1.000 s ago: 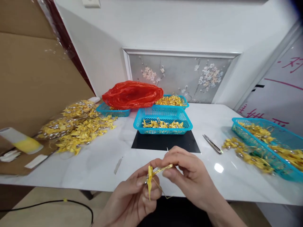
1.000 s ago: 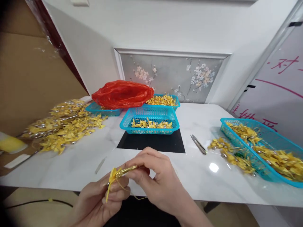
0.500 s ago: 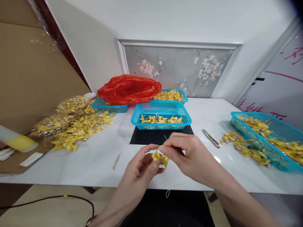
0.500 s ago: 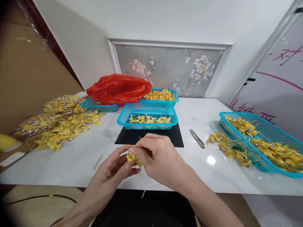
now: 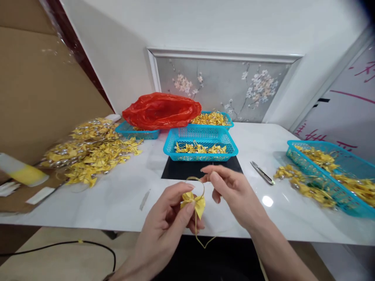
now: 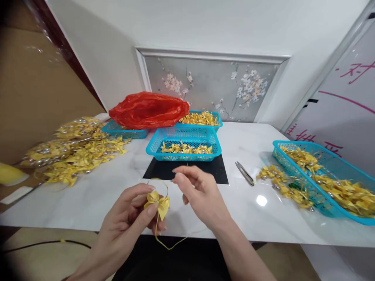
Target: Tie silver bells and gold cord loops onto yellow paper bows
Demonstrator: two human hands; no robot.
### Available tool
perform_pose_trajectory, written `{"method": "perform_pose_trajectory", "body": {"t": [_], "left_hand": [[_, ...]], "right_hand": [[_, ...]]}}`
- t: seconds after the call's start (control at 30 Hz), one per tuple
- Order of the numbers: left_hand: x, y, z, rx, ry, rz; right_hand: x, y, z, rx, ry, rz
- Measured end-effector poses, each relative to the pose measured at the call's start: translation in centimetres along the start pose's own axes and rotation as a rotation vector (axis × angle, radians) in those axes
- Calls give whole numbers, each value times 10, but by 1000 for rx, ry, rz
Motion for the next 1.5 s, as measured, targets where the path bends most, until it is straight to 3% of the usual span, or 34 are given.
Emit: {"method": "perform_pose_trajectory", "body": {"t": [0.07, 0.13, 0.23, 0.43, 0.53, 0.67, 0.77, 0.87, 0.93, 1.03, 1.17, 1.27, 1.37, 1.5], "left_hand": [[-5, -4, -1, -87, 42, 40], [-10, -10, -4, -185, 34, 99], [-15, -18, -11, -258, -32, 155], [-6, -21, -17, -218, -127, 46], [-3, -19, -15, -204, -137, -40], [-8, -15, -13, -318, -116, -68], [-12, -12, -14, -333, -138, -66], [-11, -11, -18, -238, -300, -4], [-10, -10, -20, -86, -453, 76], [-10, -8, -17, 64, -533, 128], [-16, -11, -12, 38, -465, 201], [-18, -14, -11, 42, -449, 243], [-17, -15, -9, 62, -440, 238], [-11, -13, -4, 52, -366, 176]], "right_hand": [[18, 8, 20, -49, 99, -50], [38, 18, 35, -119, 221, -188], [59, 22, 39, -249, 370, -320], [36, -2, 18, -213, 191, -46], [23, -7, 21, -203, 171, -6], [26, -4, 23, -187, 167, 11], [37, 2, 14, -23, -45, 25], [53, 15, 5, 210, -495, -9], [62, 24, 7, 331, -720, -12], [69, 33, 16, 523, -909, -20], [72, 28, 25, 677, -1076, -66], [72, 9, 22, 719, -1034, 5], [72, -10, 8, 641, -875, 76], [72, -18, -11, 574, -630, 322]]}}
Point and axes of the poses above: each hand's wrist, its own x-axis away from the middle knuckle, its own y-axis out of the palm, z = x × y, the point moved 2 cm from there along -x, towards the middle knuckle, and after that the axes turned 13 degrees about z, right-handed, at the moved point
